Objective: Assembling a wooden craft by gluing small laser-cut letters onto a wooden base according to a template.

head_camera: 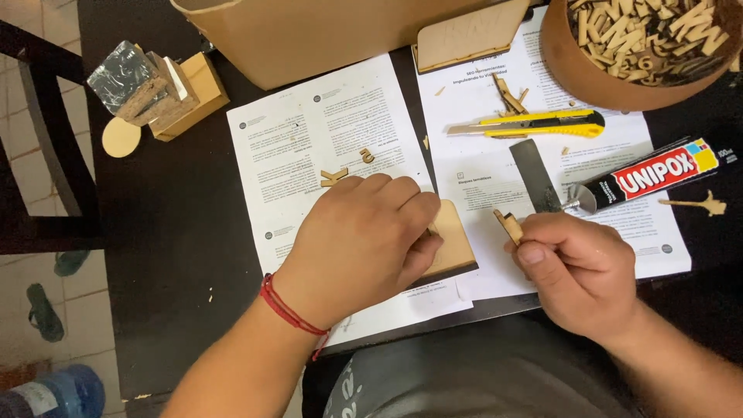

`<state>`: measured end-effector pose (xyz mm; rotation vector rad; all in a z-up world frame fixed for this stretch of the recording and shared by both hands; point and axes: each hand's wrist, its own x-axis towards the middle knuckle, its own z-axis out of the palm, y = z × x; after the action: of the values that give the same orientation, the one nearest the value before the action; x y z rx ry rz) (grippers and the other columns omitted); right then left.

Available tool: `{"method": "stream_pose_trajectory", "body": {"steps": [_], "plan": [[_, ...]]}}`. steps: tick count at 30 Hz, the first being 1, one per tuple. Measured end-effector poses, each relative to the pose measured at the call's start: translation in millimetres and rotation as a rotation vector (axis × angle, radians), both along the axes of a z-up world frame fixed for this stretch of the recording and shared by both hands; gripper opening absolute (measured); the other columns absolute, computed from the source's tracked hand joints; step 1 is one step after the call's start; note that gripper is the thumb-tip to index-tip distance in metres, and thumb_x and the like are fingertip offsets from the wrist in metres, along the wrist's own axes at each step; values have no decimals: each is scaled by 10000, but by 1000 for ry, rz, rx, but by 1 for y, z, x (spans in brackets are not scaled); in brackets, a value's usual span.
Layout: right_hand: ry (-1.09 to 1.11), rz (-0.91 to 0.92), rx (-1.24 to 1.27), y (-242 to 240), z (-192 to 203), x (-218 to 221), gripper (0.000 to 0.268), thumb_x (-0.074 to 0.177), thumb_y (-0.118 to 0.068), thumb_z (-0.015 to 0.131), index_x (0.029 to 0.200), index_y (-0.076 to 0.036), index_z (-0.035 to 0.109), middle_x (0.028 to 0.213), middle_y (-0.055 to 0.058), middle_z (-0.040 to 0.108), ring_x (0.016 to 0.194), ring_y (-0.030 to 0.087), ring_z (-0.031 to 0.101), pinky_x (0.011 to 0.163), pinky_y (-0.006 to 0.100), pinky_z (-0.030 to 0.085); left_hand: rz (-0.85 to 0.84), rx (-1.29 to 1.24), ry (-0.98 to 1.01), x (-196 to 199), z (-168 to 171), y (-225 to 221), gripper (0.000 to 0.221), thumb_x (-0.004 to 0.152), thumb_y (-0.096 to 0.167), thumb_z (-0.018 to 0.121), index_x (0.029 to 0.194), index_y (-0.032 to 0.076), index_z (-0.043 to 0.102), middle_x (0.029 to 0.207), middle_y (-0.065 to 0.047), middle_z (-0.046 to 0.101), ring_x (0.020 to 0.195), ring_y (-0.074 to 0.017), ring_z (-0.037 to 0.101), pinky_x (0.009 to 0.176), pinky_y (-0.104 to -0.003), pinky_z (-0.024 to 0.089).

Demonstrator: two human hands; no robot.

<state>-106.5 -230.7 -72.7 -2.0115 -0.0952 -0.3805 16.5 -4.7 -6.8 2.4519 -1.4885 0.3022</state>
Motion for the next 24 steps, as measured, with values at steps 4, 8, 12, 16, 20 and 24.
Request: {"method": "stream_pose_trajectory", "body": {"steps": [4, 8, 12, 16, 20, 24], "plan": [[-1, 3, -18, 0, -1, 0, 202, 958, -185, 537, 883, -20, 626, 824, 45, 668, 637, 133, 560, 600, 256, 438, -14, 32, 18, 2, 0, 5, 239, 888, 351, 712, 875, 130, 623, 781, -18, 582, 712, -269, 580, 622, -416, 464], [-95, 88, 3, 1, 4, 5, 209, 979, -200, 488, 944, -13, 574, 820, 84, 651, 661, 171, 602, 643, 291, 494, -37, 74, 50, 5, 0, 9, 335, 894, 455, 724, 965, 145, 620, 834, -17, 598, 753, -269, 594, 666, -420, 464], [-218, 353, -213, 9, 29, 29, 267, 1004, -250, 398, 1007, -57, 582, 940, 78, 721, 810, 270, 703, 763, 385, 548, -76, 3, 174, 10, -1, 13, 408, 865, 478, 745, 1078, 142, 656, 893, -16, 639, 773, -279, 611, 675, -437, 465], [-315, 418, -306, 16, 29, 47, 303, 1013, -261, 381, 1067, -37, 576, 1022, 70, 722, 888, 295, 662, 825, 404, 509, -86, -76, 262, 24, 17, 28, 181, 895, 196, 732, 945, 99, 587, 785, -35, 557, 707, -286, 564, 602, -439, 469], [-270, 384, -265, 20, 27, 48, 303, 1012, -253, 376, 1002, -23, 573, 971, 107, 714, 891, 301, 691, 817, 396, 565, -42, -46, 357, 31, 17, 32, 203, 958, 210, 617, 779, 125, 577, 708, -28, 534, 662, -291, 550, 531, -445, 429], [-238, 322, -253, 22, 30, 49, 304, 1004, -242, 375, 941, -19, 570, 931, 113, 729, 845, 300, 673, 786, 387, 556, -85, -147, 440, 30, 6, 29, 277, 925, 48, 568, 661, 129, 553, 619, -17, 472, 545, -261, 461, 439, -403, 330]]}}
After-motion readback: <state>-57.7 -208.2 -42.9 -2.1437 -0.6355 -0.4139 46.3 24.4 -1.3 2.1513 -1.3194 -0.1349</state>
